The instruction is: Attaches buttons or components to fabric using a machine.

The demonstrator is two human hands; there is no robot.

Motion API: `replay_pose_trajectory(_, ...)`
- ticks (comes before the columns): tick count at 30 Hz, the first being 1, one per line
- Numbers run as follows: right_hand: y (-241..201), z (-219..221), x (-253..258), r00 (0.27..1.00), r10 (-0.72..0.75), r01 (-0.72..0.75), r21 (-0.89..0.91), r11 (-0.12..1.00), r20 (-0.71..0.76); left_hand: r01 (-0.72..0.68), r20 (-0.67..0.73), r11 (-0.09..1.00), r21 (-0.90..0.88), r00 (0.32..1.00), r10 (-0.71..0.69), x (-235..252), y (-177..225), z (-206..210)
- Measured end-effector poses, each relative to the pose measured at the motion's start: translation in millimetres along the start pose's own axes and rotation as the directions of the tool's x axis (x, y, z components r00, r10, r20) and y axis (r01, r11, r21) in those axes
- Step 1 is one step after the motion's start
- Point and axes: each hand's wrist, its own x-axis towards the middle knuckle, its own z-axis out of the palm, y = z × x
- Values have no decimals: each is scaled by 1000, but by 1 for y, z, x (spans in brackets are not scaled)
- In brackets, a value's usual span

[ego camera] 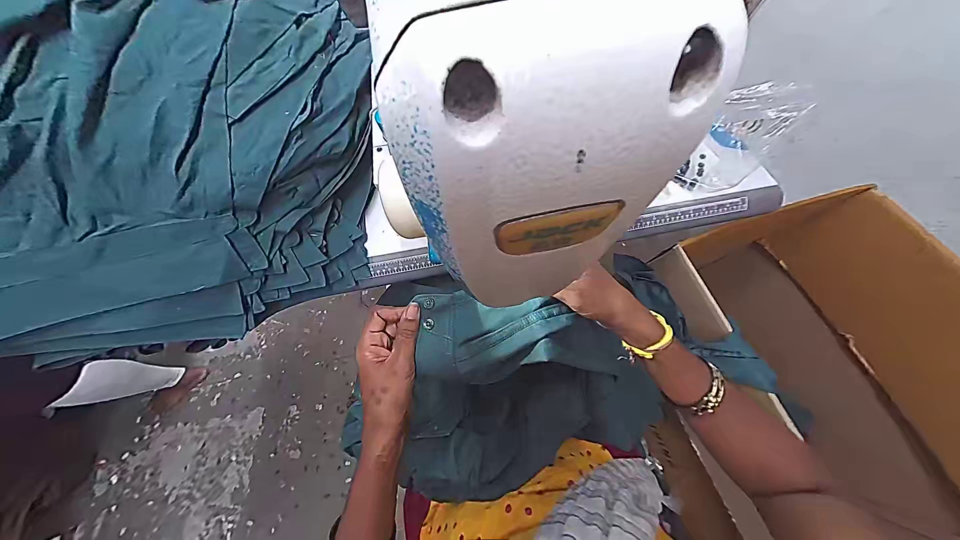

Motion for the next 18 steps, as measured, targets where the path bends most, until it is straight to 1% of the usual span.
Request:
replay_pose_trajectory(4, -1, -2, 3, 999, 46, -47, 63, 997, 17, -17, 20, 998, 55, 1000, 16, 3, 9, 1)
replay_pose_trajectory(6, -1, -4, 2, 998, 54, -54, 30, 998, 15, -14, 29, 998, 66, 999, 12, 1, 6, 1)
replay_pose_trajectory(7, 0, -8, 1, 999, 48, -47, -46, 998, 3, -13, 33, 998, 66, 999, 11, 0, 4, 1)
replay_pose_trajectory(8, 2, -15, 2, 999, 23, -27, -165, 986, -24, -11, 32, 998, 62, 999, 9, 0, 2, 1)
replay_pose_trajectory(9, 4, -23, 3, 997, -20, -3, -308, 951, -72, -8, 30, 998, 57, 1000, 6, -1, 0, 1)
replay_pose_trajectory(11, 10, -44, 9, 964, -164, 14, -576, 818, -209, 0, 35, 999, 40, 999, -1, -2, 0, 2)
replay_pose_trajectory(13, 20, -62, 16, 907, -310, -6, -743, 669, -286, 4, 45, 1000, 24, 999, -5, -2, -2, 2)
replay_pose_trajectory(14, 25, -68, 20, 885, -372, -10, -809, 588, -281, 7, 44, 1000, 20, 999, -8, -3, -2, 2)
replay_pose_trajectory(16, 34, -71, 28, 870, -447, 13, -898, 440, -207, 12, 40, 999, 34, 999, -14, -2, -1, 1)
replay_pose_trajectory(18, 40, -70, 34, 876, -456, 14, -938, 346, -155, 7, 42, 999, 47, 999, -9, -3, 0, 2)
